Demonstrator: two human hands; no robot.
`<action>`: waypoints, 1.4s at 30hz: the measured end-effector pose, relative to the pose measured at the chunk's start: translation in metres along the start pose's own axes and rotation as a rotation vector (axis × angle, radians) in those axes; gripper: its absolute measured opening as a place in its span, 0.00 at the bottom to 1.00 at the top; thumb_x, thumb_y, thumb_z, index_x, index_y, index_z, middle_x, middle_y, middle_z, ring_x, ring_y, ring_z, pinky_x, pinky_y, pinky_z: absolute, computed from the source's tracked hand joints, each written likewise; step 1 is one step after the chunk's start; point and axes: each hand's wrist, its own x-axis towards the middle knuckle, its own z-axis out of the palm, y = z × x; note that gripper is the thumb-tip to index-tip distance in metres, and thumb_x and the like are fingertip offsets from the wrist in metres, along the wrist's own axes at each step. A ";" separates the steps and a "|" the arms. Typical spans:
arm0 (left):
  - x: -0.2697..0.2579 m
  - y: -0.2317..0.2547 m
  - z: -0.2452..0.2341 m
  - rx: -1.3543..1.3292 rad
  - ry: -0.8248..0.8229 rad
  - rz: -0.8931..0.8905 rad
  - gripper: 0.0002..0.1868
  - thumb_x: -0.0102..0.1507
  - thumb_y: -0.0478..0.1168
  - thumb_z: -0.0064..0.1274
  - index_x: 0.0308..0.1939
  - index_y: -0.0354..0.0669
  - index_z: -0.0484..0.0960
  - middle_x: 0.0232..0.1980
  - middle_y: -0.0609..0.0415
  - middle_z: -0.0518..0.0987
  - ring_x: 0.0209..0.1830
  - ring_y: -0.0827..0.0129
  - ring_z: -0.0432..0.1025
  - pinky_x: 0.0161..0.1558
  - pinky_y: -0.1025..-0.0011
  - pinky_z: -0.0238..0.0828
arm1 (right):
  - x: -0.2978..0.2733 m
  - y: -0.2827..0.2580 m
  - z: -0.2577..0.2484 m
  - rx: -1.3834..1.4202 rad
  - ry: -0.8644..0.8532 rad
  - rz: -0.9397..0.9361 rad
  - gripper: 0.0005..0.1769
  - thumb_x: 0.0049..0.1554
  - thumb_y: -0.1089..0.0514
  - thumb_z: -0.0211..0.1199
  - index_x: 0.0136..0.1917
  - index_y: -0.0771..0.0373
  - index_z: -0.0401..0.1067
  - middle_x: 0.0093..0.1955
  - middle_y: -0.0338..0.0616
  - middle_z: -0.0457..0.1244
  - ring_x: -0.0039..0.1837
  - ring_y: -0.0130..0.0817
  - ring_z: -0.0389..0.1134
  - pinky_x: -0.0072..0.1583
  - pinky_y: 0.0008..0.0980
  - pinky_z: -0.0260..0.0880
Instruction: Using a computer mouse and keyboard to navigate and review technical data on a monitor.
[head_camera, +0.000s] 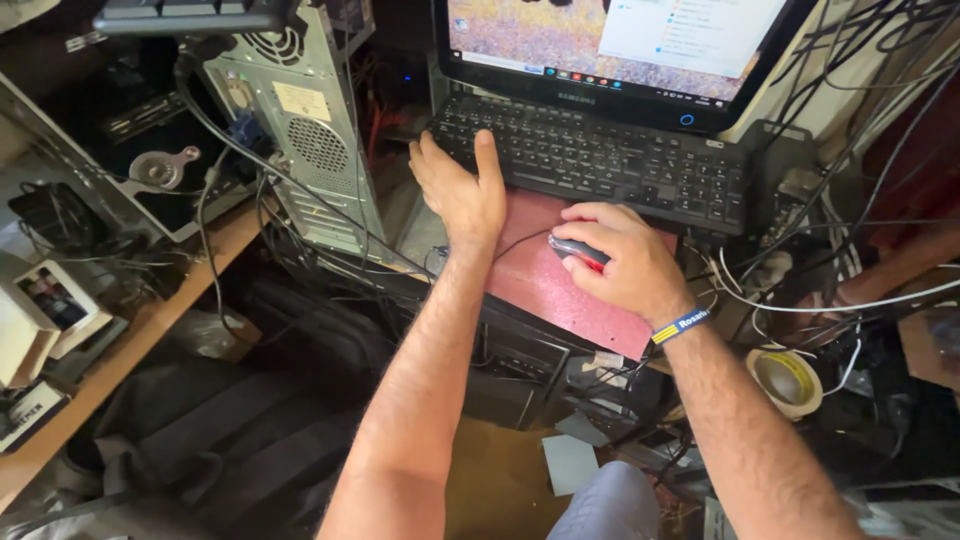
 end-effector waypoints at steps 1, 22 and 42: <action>0.001 -0.001 0.000 -0.018 -0.015 -0.013 0.45 0.64 0.67 0.50 0.74 0.41 0.59 0.75 0.34 0.59 0.76 0.34 0.56 0.67 0.38 0.59 | 0.000 -0.001 -0.001 0.000 -0.005 0.001 0.18 0.50 0.58 0.71 0.56 0.53 0.78 0.62 0.45 0.68 0.60 0.51 0.70 0.62 0.46 0.69; 0.002 0.005 -0.009 -0.100 -0.108 -0.074 0.43 0.66 0.65 0.49 0.75 0.41 0.59 0.75 0.31 0.58 0.77 0.31 0.51 0.71 0.36 0.52 | -0.001 0.000 0.000 0.001 -0.004 0.015 0.16 0.51 0.57 0.71 0.54 0.52 0.79 0.63 0.45 0.68 0.60 0.52 0.69 0.62 0.46 0.70; 0.005 0.002 -0.014 -0.223 -0.131 -0.186 0.46 0.65 0.67 0.49 0.76 0.41 0.56 0.78 0.29 0.51 0.78 0.35 0.51 0.73 0.42 0.52 | 0.002 -0.001 0.000 0.003 0.007 0.045 0.19 0.51 0.57 0.70 0.58 0.54 0.78 0.63 0.47 0.68 0.62 0.52 0.70 0.62 0.46 0.70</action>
